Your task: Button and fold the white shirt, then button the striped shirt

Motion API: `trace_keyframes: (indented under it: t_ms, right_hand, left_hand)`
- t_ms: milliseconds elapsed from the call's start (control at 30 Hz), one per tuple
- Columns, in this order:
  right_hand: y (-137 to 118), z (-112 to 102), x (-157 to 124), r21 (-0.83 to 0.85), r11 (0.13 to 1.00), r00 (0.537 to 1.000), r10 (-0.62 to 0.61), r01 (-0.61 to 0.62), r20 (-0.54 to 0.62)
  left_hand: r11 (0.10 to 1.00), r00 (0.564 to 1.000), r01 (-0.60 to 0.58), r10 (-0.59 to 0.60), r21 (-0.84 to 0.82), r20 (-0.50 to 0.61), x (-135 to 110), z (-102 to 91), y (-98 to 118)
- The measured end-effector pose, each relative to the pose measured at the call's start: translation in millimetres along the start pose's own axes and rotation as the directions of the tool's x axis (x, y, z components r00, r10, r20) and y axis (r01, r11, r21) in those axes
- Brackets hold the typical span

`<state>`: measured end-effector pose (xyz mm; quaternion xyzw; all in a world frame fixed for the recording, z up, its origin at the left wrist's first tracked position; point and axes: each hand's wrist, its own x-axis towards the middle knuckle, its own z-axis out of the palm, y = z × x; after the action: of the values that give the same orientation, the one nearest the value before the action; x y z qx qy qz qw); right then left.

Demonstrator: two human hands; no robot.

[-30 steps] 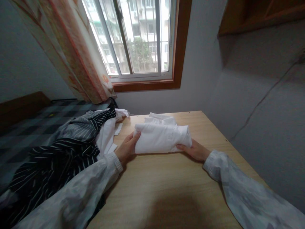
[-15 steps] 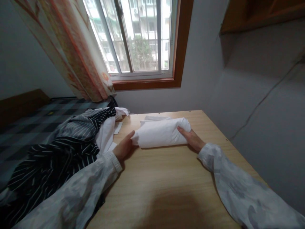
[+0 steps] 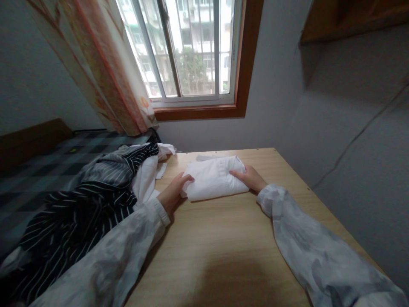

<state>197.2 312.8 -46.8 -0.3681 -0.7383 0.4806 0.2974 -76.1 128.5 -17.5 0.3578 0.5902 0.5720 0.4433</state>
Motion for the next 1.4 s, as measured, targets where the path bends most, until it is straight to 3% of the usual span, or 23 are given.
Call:
trace_keyframes:
  t_ms: [167, 267, 400, 500, 567, 600, 633, 700, 767, 800, 867, 967, 1067, 1167, 1300, 1400]
  right_hand:
    - [-2, 6, -6, -0.202, 0.976, 0.995, -0.090, 0.079, -0.049]
    - [-9, 5, -7, -0.366, 0.929, 0.996, -0.074, 0.055, -0.039]
    - [-22, 4, -10, -0.635, 0.773, 1.000, -0.005, 0.005, 0.002]
    - [-33, 2, -17, -0.789, 0.608, 0.996, 0.042, -0.090, -0.081]
    - [-38, 0, -21, -0.817, 0.566, 0.981, -0.064, -0.113, -0.181]
    - [-40, 0, -22, -0.819, 0.567, 0.965, -0.158, -0.085, -0.210]
    - [-42, 0, -22, -0.819, 0.573, 0.941, -0.263, -0.024, -0.212]
    - [-43, 5, -18, -0.809, 0.561, 0.887, -0.446, 0.173, -0.119]
    - [-42, 14, -11, -0.764, 0.540, 0.855, -0.518, 0.353, 0.029]
    - [-40, 21, -7, -0.738, 0.541, 0.854, -0.513, 0.405, 0.093]
    - [-34, 33, 1, -0.699, 0.560, 0.870, -0.454, 0.446, 0.191]
    - [-21, 45, 10, -0.666, 0.606, 0.899, -0.337, 0.435, 0.281]
    - [-10, 45, 16, -0.647, 0.640, 0.910, -0.271, 0.414, 0.314]
    - [-2, 37, 20, -0.662, 0.650, 0.927, -0.236, 0.373, 0.290]
    - [12, 20, 27, -0.720, 0.666, 0.979, -0.101, 0.197, 0.175]
    - [21, 8, 33, -0.718, 0.684, 0.991, -0.053, 0.125, 0.122]
  left_hand:
    - [0.983, 0.997, 0.065, -0.056, -0.170, 0.054, 3, 14.2, -3]
    - [0.985, 1.000, 0.008, -0.010, -0.171, -0.010, 8, 16.1, -8]
    - [0.992, 0.990, -0.116, 0.119, 0.044, -0.069, 19, 7.4, -13]
    - [0.943, 0.963, -0.159, 0.213, 0.293, -0.162, 26, -2.2, -9]
    - [0.837, 0.907, -0.195, 0.353, 0.511, -0.231, 25, -4.2, -2]
    - [0.747, 0.871, -0.231, 0.445, 0.624, -0.210, 23, -2.4, 3]
    - [0.631, 0.837, -0.281, 0.530, 0.723, -0.137, 19, 1.6, 8]
    - [0.377, 0.788, -0.419, 0.603, 0.826, 0.124, 11, 15.2, 18]
    - [0.184, 0.758, -0.531, 0.540, 0.827, 0.366, 6, 32.3, 22]
    - [0.121, 0.757, -0.553, 0.487, 0.824, 0.436, 5, 39.9, 22]
    - [0.064, 0.797, -0.529, 0.380, 0.846, 0.470, 9, 49.0, 17]
    - [0.080, 0.891, -0.410, 0.247, 0.909, 0.380, 19, 45.6, 6]
    - [0.111, 0.943, -0.308, 0.166, 0.945, 0.288, 24, 34.0, 0]
    - [0.116, 0.966, -0.235, 0.140, 0.965, 0.218, 24, 29.0, 1]
    - [0.121, 0.977, -0.169, 0.152, 0.978, 0.150, 23, 30.7, -1]
    - [0.172, 0.979, -0.074, 0.198, 0.982, 0.039, 28, 28.0, -4]
